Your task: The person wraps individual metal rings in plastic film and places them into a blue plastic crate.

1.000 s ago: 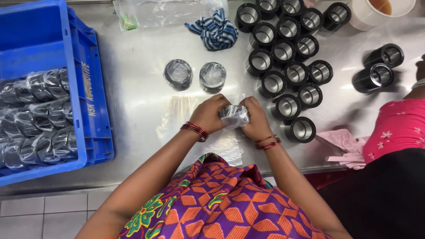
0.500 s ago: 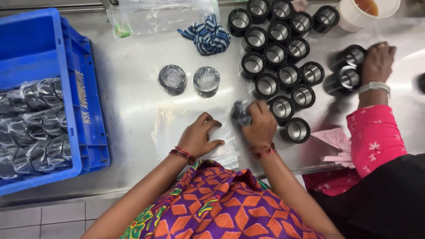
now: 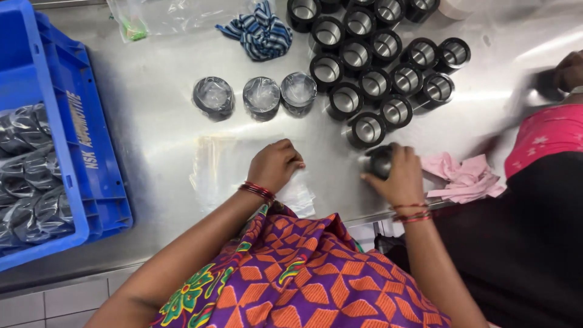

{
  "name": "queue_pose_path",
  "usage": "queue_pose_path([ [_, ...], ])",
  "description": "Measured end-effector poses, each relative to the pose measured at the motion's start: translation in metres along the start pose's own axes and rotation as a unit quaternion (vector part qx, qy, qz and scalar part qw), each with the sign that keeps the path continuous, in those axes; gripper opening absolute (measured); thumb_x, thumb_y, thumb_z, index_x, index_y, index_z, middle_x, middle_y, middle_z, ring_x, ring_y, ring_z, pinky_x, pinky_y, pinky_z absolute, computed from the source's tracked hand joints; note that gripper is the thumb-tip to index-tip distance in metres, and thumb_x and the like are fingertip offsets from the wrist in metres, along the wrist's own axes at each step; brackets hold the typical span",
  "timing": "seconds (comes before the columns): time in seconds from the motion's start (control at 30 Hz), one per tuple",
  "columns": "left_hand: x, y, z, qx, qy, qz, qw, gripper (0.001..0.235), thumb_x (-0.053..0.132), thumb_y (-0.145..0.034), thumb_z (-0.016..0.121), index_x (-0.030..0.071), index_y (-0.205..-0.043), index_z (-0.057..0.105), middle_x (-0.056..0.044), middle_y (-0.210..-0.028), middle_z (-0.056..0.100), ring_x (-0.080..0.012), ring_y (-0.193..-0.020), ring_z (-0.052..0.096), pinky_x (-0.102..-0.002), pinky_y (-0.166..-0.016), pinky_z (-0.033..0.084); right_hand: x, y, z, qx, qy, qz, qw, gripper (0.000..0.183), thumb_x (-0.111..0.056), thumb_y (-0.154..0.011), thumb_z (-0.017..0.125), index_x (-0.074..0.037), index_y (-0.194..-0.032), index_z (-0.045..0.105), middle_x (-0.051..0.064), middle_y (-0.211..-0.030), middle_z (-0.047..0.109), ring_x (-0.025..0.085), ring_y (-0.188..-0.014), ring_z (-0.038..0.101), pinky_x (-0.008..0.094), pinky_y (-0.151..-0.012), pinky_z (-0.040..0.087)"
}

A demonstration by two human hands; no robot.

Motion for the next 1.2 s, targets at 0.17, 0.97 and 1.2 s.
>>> queue_pose_path([
  [0.17,-0.016,0.006,0.007,-0.033,0.195,-0.025,0.98,0.009,0.015,-0.084,0.079,0.008,-0.09,0.078,-0.003,-0.1,0.075,-0.0177,-0.085,0.074,-0.032,-0.075,0.059,-0.048,0.008,-0.003,-0.011,-0.166,-0.159,0.973,0.092,-0.038,-0.057,0.095,0.0,-0.132,0.058,0.021,-0.12,0.06,0.04,-0.111,0.058,0.049,-0.095,0.048],
  [0.97,0.007,0.014,-0.069,0.034,0.178,0.058,0.982,0.044,0.023,-0.077,0.085,0.002,-0.112,0.07,-0.007,-0.099,0.068,-0.0228,-0.089,0.069,-0.035,-0.078,0.056,-0.164,-0.026,0.044,0.079,-0.325,-0.205,0.92,0.03,-0.017,-0.082,0.079,-0.004,-0.103,0.063,0.011,-0.105,0.064,0.03,-0.095,0.068,0.036,-0.081,0.053],
  [1.2,-0.036,-0.015,-0.024,0.003,0.013,-0.008,1.0,0.029,0.016,-0.073,0.079,0.012,-0.1,0.07,-0.008,-0.104,0.065,-0.0351,-0.098,0.068,-0.044,-0.082,0.055,-0.173,-0.036,0.01,-0.049,-0.367,-0.328,0.869,0.047,-0.022,-0.078,0.08,0.004,-0.107,0.055,0.017,-0.103,0.056,0.036,-0.092,0.059,0.04,-0.08,0.047],
])
Point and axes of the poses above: each hand's wrist, its own y-axis away from the middle knuckle, its own z-axis out of the palm, x = y × z, the point moved 6 cm from there along -y, towards the middle knuckle
